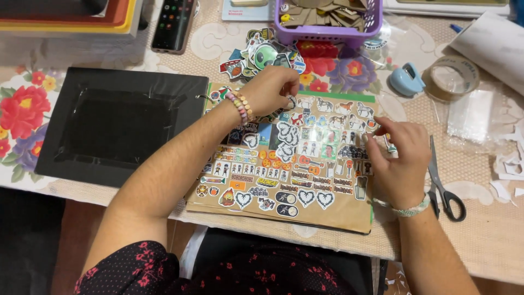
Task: The person is peeling stickers from sheets and sticking them into a binder to organize them.
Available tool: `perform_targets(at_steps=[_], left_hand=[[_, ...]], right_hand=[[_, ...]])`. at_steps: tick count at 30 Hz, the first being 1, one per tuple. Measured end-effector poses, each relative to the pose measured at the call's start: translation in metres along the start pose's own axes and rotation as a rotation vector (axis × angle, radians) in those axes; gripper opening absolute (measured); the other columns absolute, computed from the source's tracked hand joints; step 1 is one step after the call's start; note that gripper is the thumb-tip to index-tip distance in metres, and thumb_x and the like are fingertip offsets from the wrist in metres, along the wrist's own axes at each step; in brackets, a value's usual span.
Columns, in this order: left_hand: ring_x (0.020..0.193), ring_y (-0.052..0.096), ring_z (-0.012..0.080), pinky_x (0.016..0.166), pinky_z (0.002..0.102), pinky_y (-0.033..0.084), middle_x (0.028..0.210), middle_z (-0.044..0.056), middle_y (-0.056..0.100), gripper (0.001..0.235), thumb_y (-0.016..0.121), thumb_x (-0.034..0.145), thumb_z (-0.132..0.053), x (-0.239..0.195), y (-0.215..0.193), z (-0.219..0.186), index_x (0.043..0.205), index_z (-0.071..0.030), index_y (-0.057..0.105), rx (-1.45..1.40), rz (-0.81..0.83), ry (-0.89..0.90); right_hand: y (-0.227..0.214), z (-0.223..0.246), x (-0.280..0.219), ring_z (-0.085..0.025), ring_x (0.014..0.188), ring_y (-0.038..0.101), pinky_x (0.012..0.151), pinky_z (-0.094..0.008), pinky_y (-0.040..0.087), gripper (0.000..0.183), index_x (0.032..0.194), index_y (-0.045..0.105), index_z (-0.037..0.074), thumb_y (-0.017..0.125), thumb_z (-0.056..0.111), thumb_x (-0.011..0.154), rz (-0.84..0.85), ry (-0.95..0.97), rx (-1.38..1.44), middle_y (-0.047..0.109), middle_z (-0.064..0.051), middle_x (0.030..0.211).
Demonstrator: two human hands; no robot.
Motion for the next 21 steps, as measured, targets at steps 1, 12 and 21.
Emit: perform_targets(at_steps=[1,12,21], left_hand=[[0.067,0.055,0.0133,0.063,0.029,0.049,0.074,-0.001,0.061,0.026,0.077,0.074,0.006,-0.003,-0.003,0.003,0.077,-0.014,0.06,0.001,-0.006,0.003],[0.067,0.066,0.0121,0.07,0.029,0.058,0.074,0.005,0.072,0.024,0.086,0.07,-0.001,-0.064,-0.001,0.003,0.091,-0.009,0.075,-0.486,0.041,-0.095],[0.077,0.068,0.0301,0.07,0.04,0.056,0.095,0.017,0.07,0.069,0.089,0.068,-0.004,-0.084,-0.004,-0.022,0.131,-0.002,0.06,-0.242,-0.014,0.02]], right_hand=[[0.0,0.005,0.002,-0.026,0.088,0.056,0.09,-0.043,0.042,0.025,0.123,0.07,0.002,0.076,0.006,0.099,-0.002,-0.005,-0.002,0.068,-0.006,0.099],[0.073,0.092,0.055,-0.048,0.106,0.065,0.086,-0.057,0.056,0.088,0.145,0.043,-0.009,0.085,0.004,0.069,0.716,0.247,0.295,0.066,-0.032,0.119],[0.119,0.09,0.054,-0.042,0.11,0.061,0.096,-0.052,0.048,0.106,0.152,0.036,-0.002,0.092,0.009,0.063,0.868,0.268,0.13,0.067,-0.018,0.113]])
Point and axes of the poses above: each hand's wrist, its own x-axis towards the middle knuckle, its own y-axis out of the palm, z = x × y, the point moved 9 cm from there along x, towards the middle knuckle
